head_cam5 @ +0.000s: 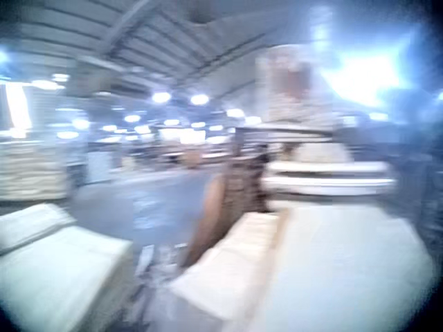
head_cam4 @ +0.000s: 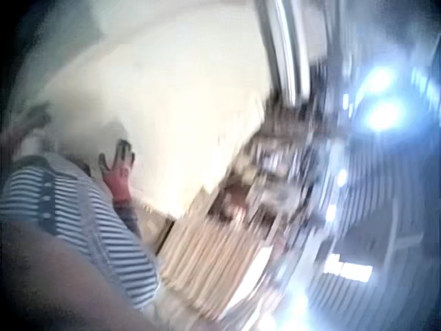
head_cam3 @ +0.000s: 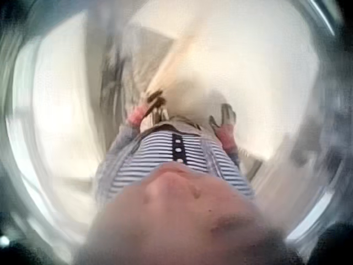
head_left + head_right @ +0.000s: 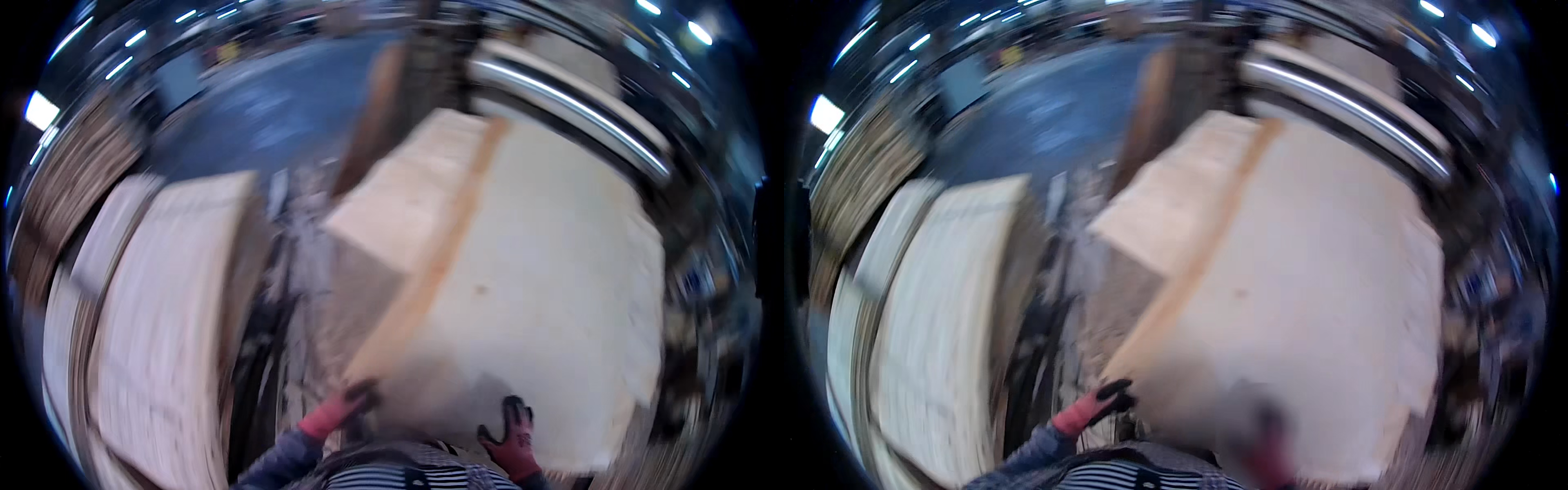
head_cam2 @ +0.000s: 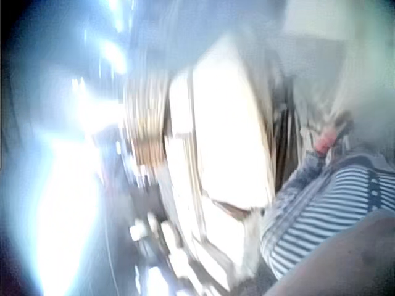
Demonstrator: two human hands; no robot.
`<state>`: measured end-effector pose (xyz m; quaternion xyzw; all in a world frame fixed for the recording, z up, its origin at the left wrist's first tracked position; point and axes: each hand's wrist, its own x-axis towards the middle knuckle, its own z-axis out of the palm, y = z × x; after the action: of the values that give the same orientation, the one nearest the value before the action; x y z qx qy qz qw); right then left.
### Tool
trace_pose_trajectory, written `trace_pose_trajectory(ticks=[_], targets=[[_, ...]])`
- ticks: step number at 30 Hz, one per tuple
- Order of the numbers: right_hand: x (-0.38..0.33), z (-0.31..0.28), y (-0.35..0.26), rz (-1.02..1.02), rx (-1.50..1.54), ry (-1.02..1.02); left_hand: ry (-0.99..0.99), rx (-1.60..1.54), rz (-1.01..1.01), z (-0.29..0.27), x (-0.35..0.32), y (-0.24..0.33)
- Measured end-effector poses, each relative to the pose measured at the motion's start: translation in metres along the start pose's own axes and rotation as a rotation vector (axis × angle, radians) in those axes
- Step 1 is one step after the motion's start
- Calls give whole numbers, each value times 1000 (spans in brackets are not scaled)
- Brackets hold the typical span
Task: The person repeatedly picks up large flat wood panels from a stack, carries them to a roller machine, and places them on top. The person then returns to the stack to retrieve another panel and repeats the process.
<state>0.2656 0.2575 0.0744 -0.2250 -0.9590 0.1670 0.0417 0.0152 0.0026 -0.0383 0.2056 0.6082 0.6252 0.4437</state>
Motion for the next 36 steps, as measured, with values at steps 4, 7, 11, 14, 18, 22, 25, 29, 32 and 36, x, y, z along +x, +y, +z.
trace_pose_trajectory(ticks=[4,7,11,14,18,22,25,29,32,36], targets=[[33,17,-51,-128,115,99,799,388,-195,-60,-67,3],[37,46,-100,-363,254,51,1409,767,-156,-124,-179,-58],[46,88,-140,-467,76,-265,1938,783,-805,-145,-320,-110],[60,117,-169,-539,115,-405,2163,249,-1303,-144,-403,-157],[55,132,-230,-733,238,-443,2238,-638,-637,-146,-463,-257],[54,145,-275,-855,129,-613,2169,-778,219,-123,-453,-243],[58,200,-302,-862,488,-823,2029,-600,178,-95,-455,-118],[-5,243,-387,-27,1259,-1332,1833,-448,-112,-39,-446,-70],[-3,279,-410,328,1482,-1773,1665,-713,86,-10,-409,-90],[-33,279,-432,362,1671,-1715,1497,-802,163,2,-400,-123]])
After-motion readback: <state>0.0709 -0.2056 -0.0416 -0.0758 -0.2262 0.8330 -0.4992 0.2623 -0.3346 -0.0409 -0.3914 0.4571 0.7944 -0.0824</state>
